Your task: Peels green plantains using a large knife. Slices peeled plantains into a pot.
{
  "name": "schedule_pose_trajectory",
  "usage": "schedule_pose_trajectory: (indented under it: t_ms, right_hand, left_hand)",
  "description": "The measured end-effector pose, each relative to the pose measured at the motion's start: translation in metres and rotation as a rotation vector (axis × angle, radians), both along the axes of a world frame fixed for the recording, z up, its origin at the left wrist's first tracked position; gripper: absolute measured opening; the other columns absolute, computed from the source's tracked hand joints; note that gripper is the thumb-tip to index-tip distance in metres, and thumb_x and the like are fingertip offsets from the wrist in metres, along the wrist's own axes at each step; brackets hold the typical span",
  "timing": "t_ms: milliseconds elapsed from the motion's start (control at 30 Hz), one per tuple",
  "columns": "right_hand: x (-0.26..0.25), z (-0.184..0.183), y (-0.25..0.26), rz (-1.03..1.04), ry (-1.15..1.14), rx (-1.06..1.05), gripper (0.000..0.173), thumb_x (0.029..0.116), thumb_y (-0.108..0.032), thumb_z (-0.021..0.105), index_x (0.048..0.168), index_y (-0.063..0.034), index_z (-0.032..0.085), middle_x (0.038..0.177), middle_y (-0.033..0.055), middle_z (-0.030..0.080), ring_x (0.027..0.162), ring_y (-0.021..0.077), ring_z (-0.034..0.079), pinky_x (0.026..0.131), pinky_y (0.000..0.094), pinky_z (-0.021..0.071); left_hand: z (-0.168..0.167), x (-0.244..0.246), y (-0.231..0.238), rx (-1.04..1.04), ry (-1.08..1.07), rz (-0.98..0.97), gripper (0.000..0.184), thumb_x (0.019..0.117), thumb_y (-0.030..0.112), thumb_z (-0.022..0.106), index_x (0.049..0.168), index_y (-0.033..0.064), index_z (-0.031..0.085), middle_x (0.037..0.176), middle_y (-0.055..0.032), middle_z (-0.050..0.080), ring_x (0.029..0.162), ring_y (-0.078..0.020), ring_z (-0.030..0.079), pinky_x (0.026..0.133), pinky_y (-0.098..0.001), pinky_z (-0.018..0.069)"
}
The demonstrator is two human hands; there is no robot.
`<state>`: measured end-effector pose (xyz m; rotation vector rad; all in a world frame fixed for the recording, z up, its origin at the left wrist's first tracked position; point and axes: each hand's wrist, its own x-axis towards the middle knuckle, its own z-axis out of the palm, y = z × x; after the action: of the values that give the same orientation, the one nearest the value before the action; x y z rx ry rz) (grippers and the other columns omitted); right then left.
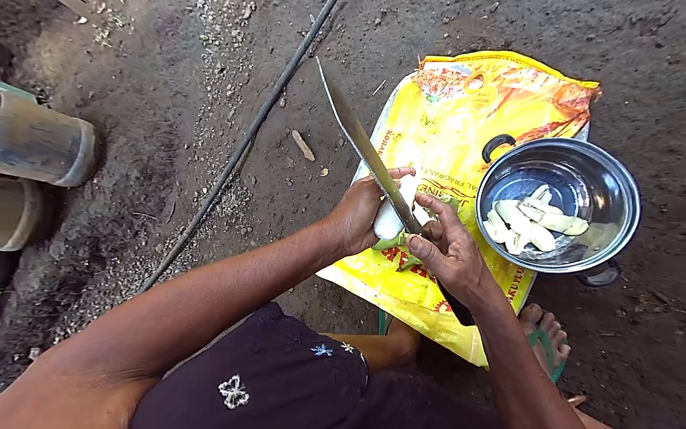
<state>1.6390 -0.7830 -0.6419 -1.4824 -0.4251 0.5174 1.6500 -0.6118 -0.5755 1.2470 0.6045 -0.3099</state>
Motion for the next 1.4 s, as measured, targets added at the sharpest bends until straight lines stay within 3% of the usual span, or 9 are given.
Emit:
schedule_pose_trajectory:
  t_ms: [233, 433, 600, 767, 867, 1067, 1233, 1300, 1400]
  right_hand:
    - [0.001, 0.003, -0.002, 0.042, 0.051, 0.025, 0.078, 0.0954, -0.042, 0.063, 0.159, -0.0108, 0.03, 0.079, -0.0044, 0.063, 0.06, 0.0012, 0.055, 0.056, 0.0178, 0.0481]
    - [0.002, -0.005, -0.002, -0.04, 0.034, 0.029, 0.057, 0.0974, -0.034, 0.061, 0.147, -0.0122, 0.045, 0.074, -0.0052, 0.059, 0.056, 0.0013, 0.053, 0.053, 0.0178, 0.0469]
    - [0.005, -0.004, -0.004, 0.005, 0.101, 0.026, 0.076, 0.0962, -0.04, 0.06, 0.16, -0.0119, 0.029, 0.076, -0.0037, 0.058, 0.057, 0.0035, 0.053, 0.053, 0.0199, 0.048]
    - [0.005, -0.007, -0.002, -0.033, 0.158, 0.102, 0.055, 0.0986, -0.031, 0.059, 0.149, -0.0129, 0.046, 0.074, -0.0044, 0.059, 0.055, 0.0026, 0.052, 0.052, 0.0178, 0.0466]
    - [0.007, -0.013, -0.004, -0.019, 0.281, 0.195, 0.046, 0.0997, -0.029, 0.056, 0.142, -0.0146, 0.048, 0.074, -0.0031, 0.055, 0.053, 0.0036, 0.05, 0.05, 0.0177, 0.0466]
    - [0.01, -0.019, -0.006, 0.045, 0.519, 0.203, 0.049, 0.1065, -0.026, 0.044, 0.153, -0.0143, 0.033, 0.078, 0.0008, 0.056, 0.05, 0.0052, 0.048, 0.047, 0.018, 0.0447]
    - [0.01, -0.014, -0.001, 0.031, 0.635, 0.066, 0.065, 0.1108, -0.024, 0.043, 0.166, -0.0254, 0.007, 0.084, 0.0076, 0.065, 0.048, 0.0075, 0.049, 0.046, 0.0188, 0.0434]
    - [0.01, -0.014, -0.001, 0.016, 0.642, 0.076, 0.06, 0.111, -0.023, 0.042, 0.165, -0.0277, 0.016, 0.088, 0.0078, 0.066, 0.049, 0.0075, 0.05, 0.046, 0.0184, 0.0443]
    - [0.01, -0.016, -0.002, -0.011, 0.611, 0.123, 0.05, 0.1108, -0.021, 0.042, 0.16, -0.0217, 0.035, 0.089, 0.0074, 0.067, 0.049, 0.0065, 0.049, 0.047, 0.0178, 0.0441]
  left_hand:
    - [-0.001, 0.002, 0.0, 0.015, -0.047, -0.036, 0.035, 0.1067, 0.013, 0.032, 0.133, 0.0049, 0.053, 0.094, -0.0038, 0.064, 0.08, -0.0102, 0.065, 0.075, -0.0255, 0.0565]
    - [0.006, -0.003, -0.007, 0.065, 0.047, -0.044, 0.033, 0.108, 0.015, 0.029, 0.125, 0.01, 0.058, 0.091, -0.0021, 0.065, 0.077, -0.0094, 0.066, 0.07, -0.026, 0.0574]
    - [0.005, -0.003, -0.005, 0.11, 0.019, -0.081, 0.035, 0.1102, 0.017, 0.028, 0.124, 0.0087, 0.06, 0.09, -0.0013, 0.067, 0.077, -0.0084, 0.066, 0.071, -0.0254, 0.0573]
    - [0.004, -0.008, -0.007, 0.12, 0.032, -0.106, 0.033, 0.1063, 0.012, 0.03, 0.12, 0.0087, 0.06, 0.086, -0.0022, 0.066, 0.068, -0.0085, 0.064, 0.062, -0.0237, 0.0559]
    - [0.004, -0.01, -0.006, 0.111, 0.041, -0.167, 0.034, 0.104, 0.01, 0.03, 0.121, 0.0077, 0.059, 0.091, -0.0042, 0.066, 0.069, -0.0098, 0.064, 0.062, -0.0243, 0.0559]
    - [-0.008, -0.004, 0.015, 0.112, 0.141, -0.158, 0.043, 0.1052, 0.015, 0.026, 0.133, 0.0066, 0.058, 0.093, -0.0074, 0.067, 0.071, -0.013, 0.065, 0.062, -0.025, 0.0553]
    - [-0.017, 0.0, 0.032, 0.0, 0.237, -0.062, 0.039, 0.1107, 0.031, 0.027, 0.124, 0.0079, 0.056, 0.094, -0.0079, 0.068, 0.063, -0.0097, 0.063, 0.054, -0.0194, 0.0521]
    - [-0.017, -0.001, 0.033, -0.01, 0.236, -0.084, 0.034, 0.1112, 0.031, 0.03, 0.118, 0.0086, 0.055, 0.089, -0.005, 0.066, 0.06, -0.0062, 0.061, 0.053, -0.0165, 0.0511]
    - [-0.016, -0.001, 0.032, -0.006, 0.239, -0.078, 0.025, 0.1104, 0.024, 0.035, 0.112, 0.0088, 0.055, 0.082, -0.0036, 0.063, 0.058, -0.0061, 0.061, 0.053, -0.0168, 0.0531]
